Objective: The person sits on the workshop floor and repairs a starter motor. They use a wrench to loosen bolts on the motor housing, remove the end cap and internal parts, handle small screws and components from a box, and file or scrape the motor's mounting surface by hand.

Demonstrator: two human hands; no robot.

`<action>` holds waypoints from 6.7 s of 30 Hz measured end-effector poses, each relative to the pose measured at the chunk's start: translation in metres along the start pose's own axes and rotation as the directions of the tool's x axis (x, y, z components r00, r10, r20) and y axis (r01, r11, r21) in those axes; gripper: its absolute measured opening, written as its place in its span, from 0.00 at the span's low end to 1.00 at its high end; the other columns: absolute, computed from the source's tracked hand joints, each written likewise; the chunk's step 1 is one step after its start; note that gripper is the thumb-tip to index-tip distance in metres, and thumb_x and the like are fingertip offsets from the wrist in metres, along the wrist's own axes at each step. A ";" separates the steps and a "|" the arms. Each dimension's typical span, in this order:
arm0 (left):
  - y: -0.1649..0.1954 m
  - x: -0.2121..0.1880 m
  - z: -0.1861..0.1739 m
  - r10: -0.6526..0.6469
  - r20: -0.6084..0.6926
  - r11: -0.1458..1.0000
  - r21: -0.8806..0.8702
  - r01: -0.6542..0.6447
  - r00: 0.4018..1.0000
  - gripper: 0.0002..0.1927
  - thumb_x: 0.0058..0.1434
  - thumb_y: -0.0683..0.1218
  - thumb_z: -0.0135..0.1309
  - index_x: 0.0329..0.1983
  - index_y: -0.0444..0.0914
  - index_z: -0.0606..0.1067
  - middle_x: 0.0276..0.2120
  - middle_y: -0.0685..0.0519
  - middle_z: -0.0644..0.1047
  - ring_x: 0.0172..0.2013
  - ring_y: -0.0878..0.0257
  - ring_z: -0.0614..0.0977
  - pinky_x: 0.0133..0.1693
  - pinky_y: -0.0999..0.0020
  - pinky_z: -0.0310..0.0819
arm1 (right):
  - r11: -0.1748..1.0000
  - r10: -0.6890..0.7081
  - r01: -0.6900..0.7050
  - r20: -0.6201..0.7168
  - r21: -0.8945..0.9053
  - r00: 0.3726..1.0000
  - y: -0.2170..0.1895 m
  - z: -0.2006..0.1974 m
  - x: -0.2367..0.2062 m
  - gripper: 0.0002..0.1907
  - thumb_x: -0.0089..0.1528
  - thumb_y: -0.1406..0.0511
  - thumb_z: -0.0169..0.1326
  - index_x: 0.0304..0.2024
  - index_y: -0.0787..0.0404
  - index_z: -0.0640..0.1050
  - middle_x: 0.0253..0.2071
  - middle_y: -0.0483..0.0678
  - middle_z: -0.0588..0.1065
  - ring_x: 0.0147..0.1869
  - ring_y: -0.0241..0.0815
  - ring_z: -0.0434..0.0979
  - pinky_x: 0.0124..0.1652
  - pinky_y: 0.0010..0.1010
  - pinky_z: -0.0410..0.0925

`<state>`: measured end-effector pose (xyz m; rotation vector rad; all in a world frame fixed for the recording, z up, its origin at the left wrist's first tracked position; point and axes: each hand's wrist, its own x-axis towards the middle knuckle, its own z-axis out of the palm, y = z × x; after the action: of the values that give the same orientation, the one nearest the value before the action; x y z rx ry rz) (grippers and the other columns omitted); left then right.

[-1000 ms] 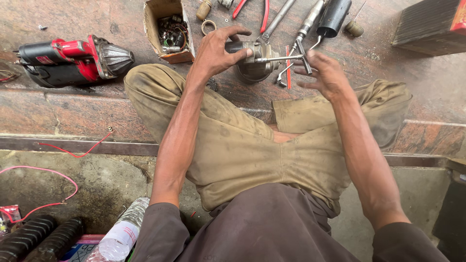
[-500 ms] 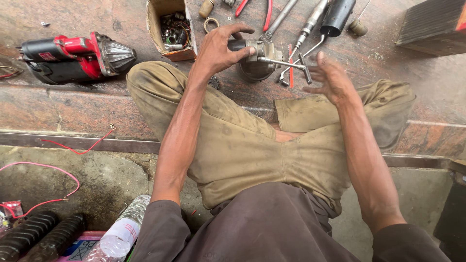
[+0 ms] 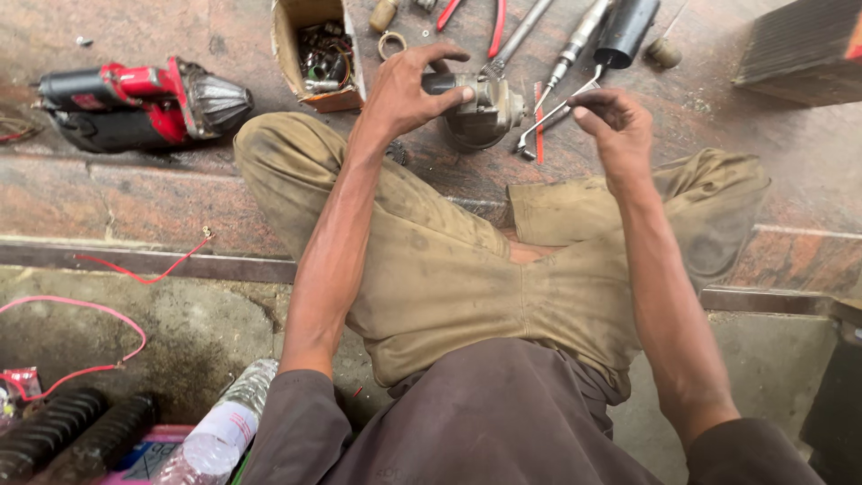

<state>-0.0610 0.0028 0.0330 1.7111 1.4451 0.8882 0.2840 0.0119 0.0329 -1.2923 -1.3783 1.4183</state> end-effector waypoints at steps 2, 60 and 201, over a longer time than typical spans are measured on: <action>-0.004 0.000 0.000 -0.014 0.020 1.000 -0.010 0.014 1.000 0.28 0.54 0.61 0.69 0.55 0.46 0.81 0.40 0.49 0.83 0.44 0.55 0.85 0.48 0.58 0.77 | 0.954 -0.140 0.153 0.070 -0.259 0.988 -0.008 0.024 -0.003 0.10 0.66 0.70 0.63 0.49 0.56 0.81 0.50 0.46 0.80 0.55 0.40 0.80 0.53 0.31 0.74; 0.035 0.011 -0.008 -0.137 -0.083 0.990 -0.054 0.133 0.987 0.43 0.42 0.54 0.73 0.64 0.52 0.72 0.51 0.50 0.73 0.54 0.54 0.78 0.53 0.57 0.77 | 0.724 -0.059 0.480 0.649 -0.496 0.759 -0.041 0.072 0.112 0.09 0.63 0.63 0.58 0.41 0.62 0.81 0.40 0.51 0.78 0.44 0.49 0.81 0.45 0.40 0.74; -0.034 0.007 0.067 0.254 0.085 0.955 0.139 -0.264 0.963 0.42 0.37 0.60 0.77 0.56 0.42 0.78 0.54 0.47 0.80 0.62 0.45 0.72 0.68 0.33 0.44 | 0.957 -0.283 0.275 0.079 0.098 0.956 0.060 0.070 -0.003 0.30 0.57 0.79 0.70 0.52 0.60 0.66 0.62 0.51 0.73 0.70 0.45 0.73 0.70 0.37 0.69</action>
<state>-0.0191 0.0079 -0.0303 2.0580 1.2890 0.8681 0.2243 -0.0132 -0.0324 -0.9442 -1.4791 1.3389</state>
